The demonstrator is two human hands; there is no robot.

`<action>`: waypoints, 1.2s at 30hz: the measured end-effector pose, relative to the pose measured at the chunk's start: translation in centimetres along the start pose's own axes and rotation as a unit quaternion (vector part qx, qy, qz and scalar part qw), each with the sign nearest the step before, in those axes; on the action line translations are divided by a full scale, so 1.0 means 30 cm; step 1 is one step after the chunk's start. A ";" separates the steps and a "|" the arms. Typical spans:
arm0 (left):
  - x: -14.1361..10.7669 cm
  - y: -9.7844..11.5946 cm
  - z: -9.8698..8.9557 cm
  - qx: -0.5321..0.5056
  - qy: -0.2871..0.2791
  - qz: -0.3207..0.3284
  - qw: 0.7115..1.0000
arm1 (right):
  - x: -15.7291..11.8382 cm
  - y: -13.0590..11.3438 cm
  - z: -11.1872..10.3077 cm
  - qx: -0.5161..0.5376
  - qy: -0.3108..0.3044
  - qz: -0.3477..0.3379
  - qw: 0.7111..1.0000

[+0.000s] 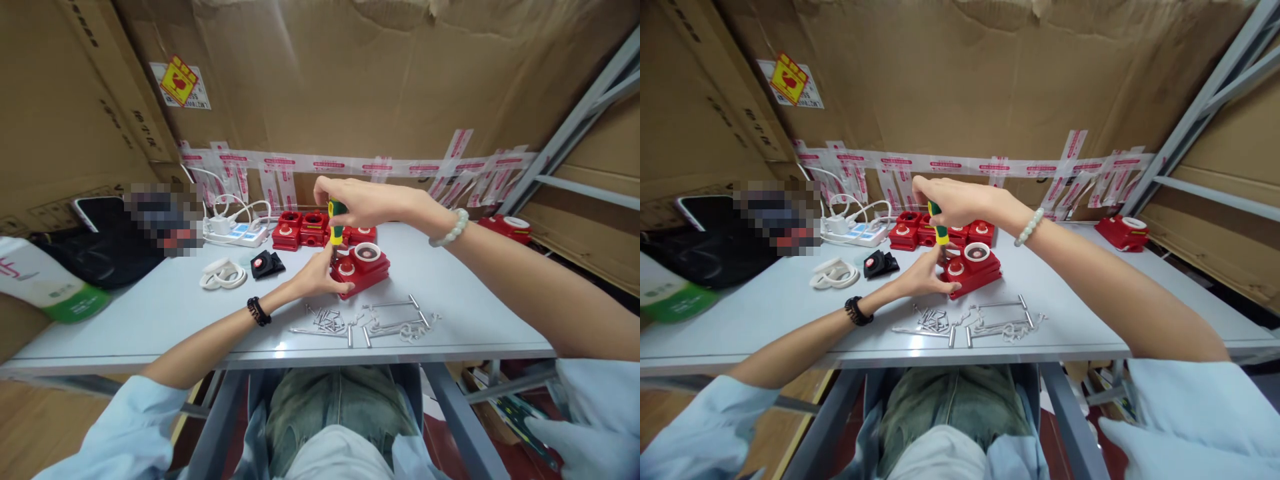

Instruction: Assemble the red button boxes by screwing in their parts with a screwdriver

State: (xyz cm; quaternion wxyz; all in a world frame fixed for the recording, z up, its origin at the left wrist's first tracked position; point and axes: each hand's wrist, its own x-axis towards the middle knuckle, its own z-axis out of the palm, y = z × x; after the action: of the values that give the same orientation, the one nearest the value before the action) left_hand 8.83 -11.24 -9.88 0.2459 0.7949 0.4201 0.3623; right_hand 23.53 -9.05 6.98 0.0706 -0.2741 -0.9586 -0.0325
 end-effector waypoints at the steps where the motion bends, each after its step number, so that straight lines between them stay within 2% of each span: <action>1: 0.000 0.000 0.000 -0.003 0.000 -0.001 1.000 | 0.000 -0.003 -0.003 0.006 -0.012 -0.004 1.000; 4: 0.000 -0.001 0.000 -0.001 0.001 -0.004 1.000 | 0.007 -0.015 0.007 -0.026 -0.016 0.064 0.997; 7: 0.001 -0.001 0.001 -0.002 0.000 -0.007 1.000 | 0.017 -0.013 0.025 -0.075 0.034 0.119 0.989; 9: 0.001 -0.001 0.002 -0.001 -0.001 -0.010 1.000 | 0.016 -0.003 0.028 -0.063 0.043 0.103 0.992; 13: 0.000 0.002 0.003 0.010 -0.002 -0.012 1.000 | -0.002 0.017 0.017 0.026 0.005 0.033 0.999; 17: -0.003 0.005 -0.016 -0.005 -0.022 -0.006 1.000 | -0.011 0.020 0.028 0.028 0.035 0.045 0.998; 21: -0.001 0.014 -0.061 -0.023 -0.056 0.011 0.998 | -0.008 0.017 0.045 0.068 0.058 0.022 0.996; 27: 0.021 0.008 -0.090 -0.005 0.002 0.011 1.000 | -0.007 0.012 0.066 0.134 0.091 0.008 0.987; 33: 0.037 -0.019 -0.071 -0.016 0.061 -0.003 0.998 | 0.000 0.031 0.143 0.183 0.186 0.037 0.965; 36: 0.042 -0.028 -0.068 -0.021 0.084 -0.028 0.996 | 0.002 0.038 0.166 0.199 0.215 0.054 0.955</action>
State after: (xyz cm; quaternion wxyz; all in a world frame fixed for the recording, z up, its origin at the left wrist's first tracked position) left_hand 7.32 -9.56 -8.75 0.2367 0.7443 0.4533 0.4296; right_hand 23.50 -7.56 2.10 0.3296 -0.2926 -0.8915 0.1046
